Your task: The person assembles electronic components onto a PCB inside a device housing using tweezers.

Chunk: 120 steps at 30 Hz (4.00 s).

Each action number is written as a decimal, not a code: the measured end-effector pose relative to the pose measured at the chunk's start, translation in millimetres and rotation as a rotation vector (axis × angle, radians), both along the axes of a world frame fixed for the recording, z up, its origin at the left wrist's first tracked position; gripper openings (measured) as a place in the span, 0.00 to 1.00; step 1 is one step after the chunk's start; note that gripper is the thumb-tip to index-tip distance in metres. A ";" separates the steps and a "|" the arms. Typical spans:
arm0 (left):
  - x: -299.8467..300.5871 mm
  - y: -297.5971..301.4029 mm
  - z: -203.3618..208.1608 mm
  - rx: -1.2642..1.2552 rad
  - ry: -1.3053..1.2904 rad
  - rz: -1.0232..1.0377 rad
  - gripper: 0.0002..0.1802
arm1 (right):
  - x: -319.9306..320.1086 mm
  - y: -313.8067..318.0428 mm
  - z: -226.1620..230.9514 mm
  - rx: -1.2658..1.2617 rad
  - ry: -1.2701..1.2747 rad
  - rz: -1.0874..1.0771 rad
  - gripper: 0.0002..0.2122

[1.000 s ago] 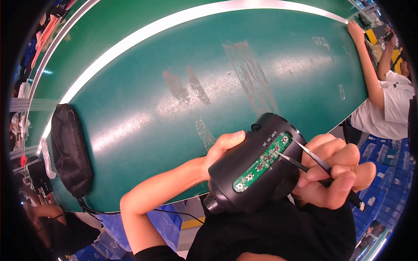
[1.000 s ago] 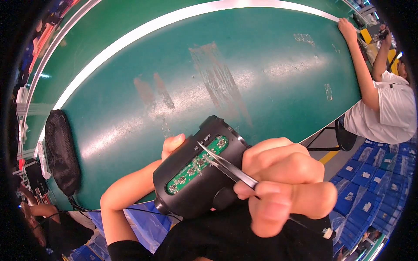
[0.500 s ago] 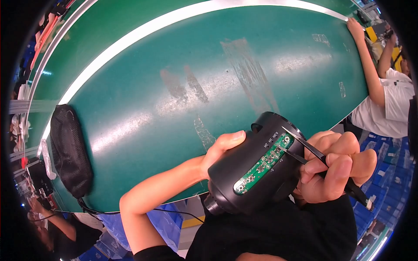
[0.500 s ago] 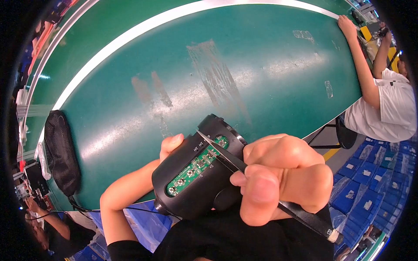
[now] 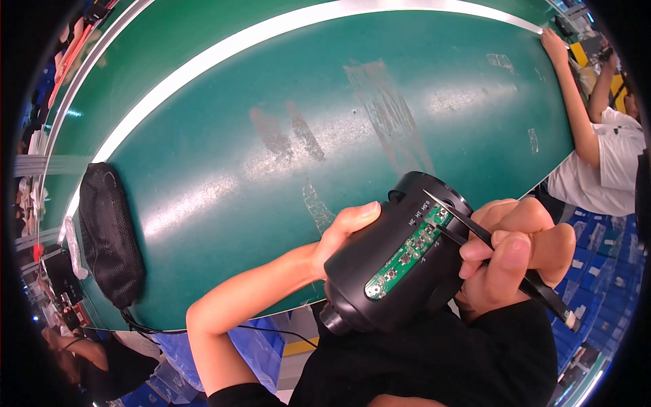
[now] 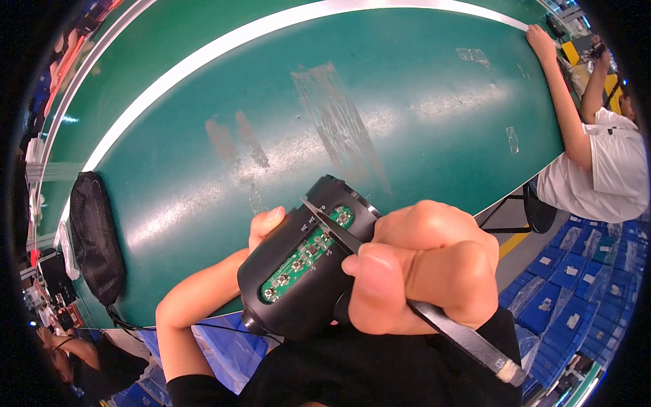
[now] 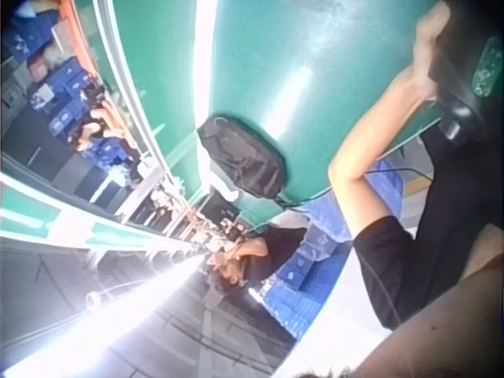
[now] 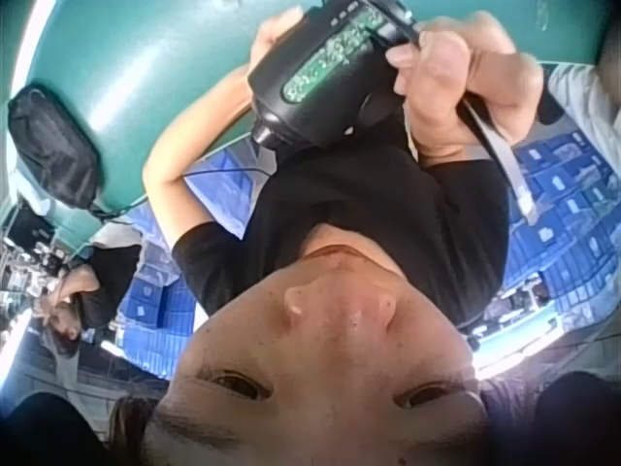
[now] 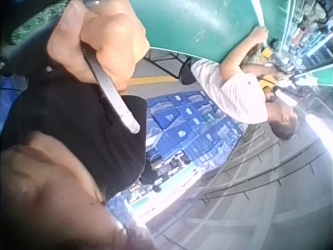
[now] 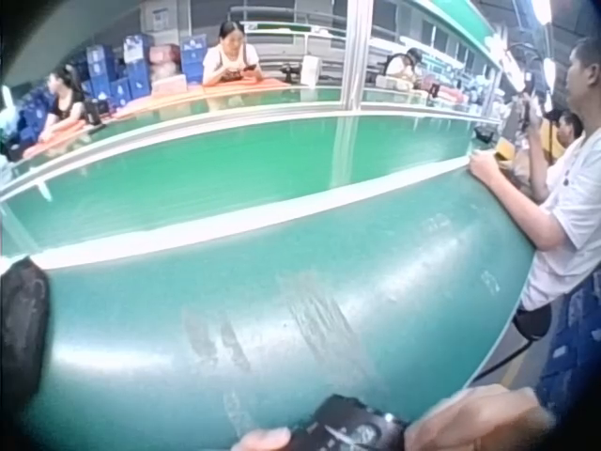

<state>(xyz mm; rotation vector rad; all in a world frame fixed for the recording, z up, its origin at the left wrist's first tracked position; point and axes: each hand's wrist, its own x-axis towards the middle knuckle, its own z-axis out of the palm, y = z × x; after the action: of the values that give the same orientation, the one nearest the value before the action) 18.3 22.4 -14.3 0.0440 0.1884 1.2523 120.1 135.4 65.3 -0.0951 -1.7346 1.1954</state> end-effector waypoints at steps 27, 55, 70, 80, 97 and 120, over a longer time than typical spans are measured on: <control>11.8 3.3 -21.9 -0.094 0.024 0.043 0.30 | 0.5 -2.7 0.9 -0.081 -0.006 -0.050 0.08; -228.6 53.3 88.5 -0.961 1.601 0.817 0.38 | -81.6 124.3 -71.3 -0.845 -0.279 0.538 0.11; -294.6 38.2 78.5 -1.322 2.181 0.681 0.52 | -84.6 125.6 -70.4 -0.857 -0.277 0.627 0.12; 5.9 23.3 25.6 0.334 2.367 0.469 0.23 | -84.9 128.4 -74.5 -0.919 -0.346 0.577 0.12; 68.2 2.9 -6.8 1.239 2.618 -0.182 0.10 | -83.0 139.1 -70.0 -1.138 -0.394 0.587 0.12; 62.9 -2.3 -24.3 1.147 2.535 0.038 0.11 | -80.5 137.8 -66.9 -1.173 -0.379 0.680 0.13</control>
<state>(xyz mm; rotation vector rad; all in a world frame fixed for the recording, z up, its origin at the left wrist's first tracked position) 81.2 20.1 -38.6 2.6016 1.5270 0.4039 39.6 273.2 -1.6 -0.4751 -1.1325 2.7245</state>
